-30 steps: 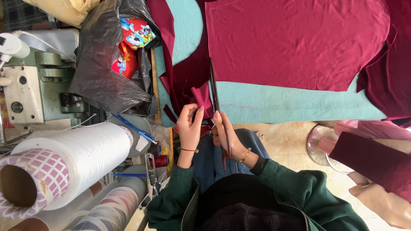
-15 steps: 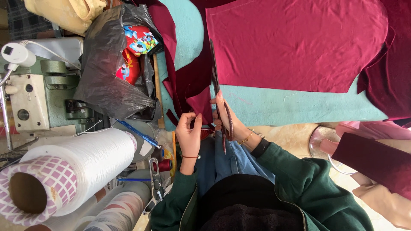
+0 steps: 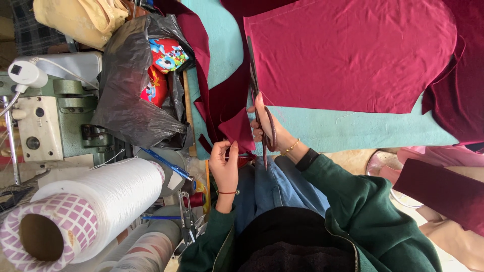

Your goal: The person lays out a piece of maroon fabric on a table and smooths it flat. They then use a pair of large shears to cut the fabric along a curved edge, separating a shaped piece from the main sheet.

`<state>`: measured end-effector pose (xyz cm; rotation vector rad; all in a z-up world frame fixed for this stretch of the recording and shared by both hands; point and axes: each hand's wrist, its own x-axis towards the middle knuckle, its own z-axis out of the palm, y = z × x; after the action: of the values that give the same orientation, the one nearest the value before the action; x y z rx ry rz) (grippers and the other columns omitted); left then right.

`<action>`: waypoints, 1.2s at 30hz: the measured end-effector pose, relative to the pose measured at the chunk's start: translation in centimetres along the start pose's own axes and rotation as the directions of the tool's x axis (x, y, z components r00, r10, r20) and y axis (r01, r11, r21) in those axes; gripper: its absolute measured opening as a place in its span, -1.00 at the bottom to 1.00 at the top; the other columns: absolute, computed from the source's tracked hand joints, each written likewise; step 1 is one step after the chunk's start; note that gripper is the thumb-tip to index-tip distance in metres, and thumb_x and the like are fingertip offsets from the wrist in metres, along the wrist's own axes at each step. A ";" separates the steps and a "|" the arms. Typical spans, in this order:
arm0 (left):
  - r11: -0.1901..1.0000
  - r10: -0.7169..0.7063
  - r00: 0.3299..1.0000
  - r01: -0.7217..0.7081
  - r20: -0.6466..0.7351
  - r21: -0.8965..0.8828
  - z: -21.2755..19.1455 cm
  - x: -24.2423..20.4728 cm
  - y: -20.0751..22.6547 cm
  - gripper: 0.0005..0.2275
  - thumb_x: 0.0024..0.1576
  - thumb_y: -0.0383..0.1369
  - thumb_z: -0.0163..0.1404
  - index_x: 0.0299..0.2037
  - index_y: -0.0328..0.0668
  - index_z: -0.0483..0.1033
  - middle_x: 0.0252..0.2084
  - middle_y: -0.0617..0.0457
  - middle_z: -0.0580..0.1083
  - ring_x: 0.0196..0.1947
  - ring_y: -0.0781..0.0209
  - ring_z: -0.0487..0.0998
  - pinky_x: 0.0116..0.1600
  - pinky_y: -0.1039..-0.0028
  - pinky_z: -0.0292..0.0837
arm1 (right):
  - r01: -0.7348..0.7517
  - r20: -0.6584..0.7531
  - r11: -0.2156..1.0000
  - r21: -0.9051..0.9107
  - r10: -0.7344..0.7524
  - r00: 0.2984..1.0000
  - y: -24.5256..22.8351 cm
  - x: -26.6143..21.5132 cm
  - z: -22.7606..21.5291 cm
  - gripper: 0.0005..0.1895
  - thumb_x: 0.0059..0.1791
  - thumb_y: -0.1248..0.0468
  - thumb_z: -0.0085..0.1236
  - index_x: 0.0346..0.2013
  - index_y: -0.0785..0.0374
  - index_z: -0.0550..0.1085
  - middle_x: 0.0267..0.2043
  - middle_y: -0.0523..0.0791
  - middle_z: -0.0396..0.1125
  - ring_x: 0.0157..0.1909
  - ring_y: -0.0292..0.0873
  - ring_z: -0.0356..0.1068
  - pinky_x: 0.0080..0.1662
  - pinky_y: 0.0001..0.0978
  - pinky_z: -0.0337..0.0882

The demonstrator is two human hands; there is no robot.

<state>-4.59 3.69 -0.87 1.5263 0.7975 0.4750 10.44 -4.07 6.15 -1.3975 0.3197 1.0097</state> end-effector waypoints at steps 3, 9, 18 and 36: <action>1.000 0.007 1.000 -0.007 0.002 -0.011 0.0 0.0 -0.1 -0.93 0.22 -0.45 0.14 -0.23 -0.27 0.53 -0.20 -0.04 0.65 -0.02 0.35 0.56 0.18 0.32 0.45 | -0.003 -0.008 1.000 0.010 0.003 1.000 -0.2 1.0 -0.4 -0.18 -0.01 -0.50 -0.32 0.05 0.18 0.23 -0.45 -0.23 -0.05 -0.60 -0.39 -0.06 -0.59 -0.59 0.05; 1.000 0.000 1.000 -0.001 -0.010 -0.023 0.1 0.1 -0.3 -0.93 0.20 -0.47 0.15 -0.24 -0.30 0.53 -0.21 -0.08 0.65 -0.01 0.31 0.56 0.18 0.30 0.45 | 0.053 -0.037 0.997 -0.065 -0.056 0.998 0.5 2.2 -1.1 -0.24 0.00 -0.47 -0.22 -0.05 0.18 0.26 -0.49 -0.27 -0.12 -0.61 -0.43 -0.09 -0.58 -0.64 0.08; 0.999 -0.032 0.999 0.031 -0.015 -0.022 0.0 0.1 -0.3 -0.92 0.19 -0.46 0.17 -0.24 -0.29 0.54 -0.21 -0.10 0.65 0.01 0.31 0.57 0.22 0.30 0.45 | 0.033 -0.019 0.998 -0.051 -0.034 0.999 -1.8 3.9 -0.8 -0.21 -0.04 -0.51 -0.25 -0.03 0.15 0.24 -0.49 -0.27 -0.09 -0.61 -0.44 -0.08 -0.58 -0.66 0.05; 0.996 -0.077 0.997 0.076 -0.018 -0.048 0.1 0.2 -0.1 -0.92 0.18 -0.49 0.17 -0.25 -0.30 0.53 -0.20 -0.09 0.65 0.02 0.30 0.54 0.25 0.22 0.41 | 0.028 -0.010 0.997 -0.071 -0.029 1.000 -3.4 6.1 -1.0 -0.21 -0.08 -0.53 -0.18 -0.08 0.12 0.24 -0.53 -0.29 -0.13 -0.63 -0.45 -0.09 -0.59 -0.66 0.10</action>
<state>-4.44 3.73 -0.99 1.4434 0.8519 0.4500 16.76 -2.11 3.80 -1.4684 0.2734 0.9989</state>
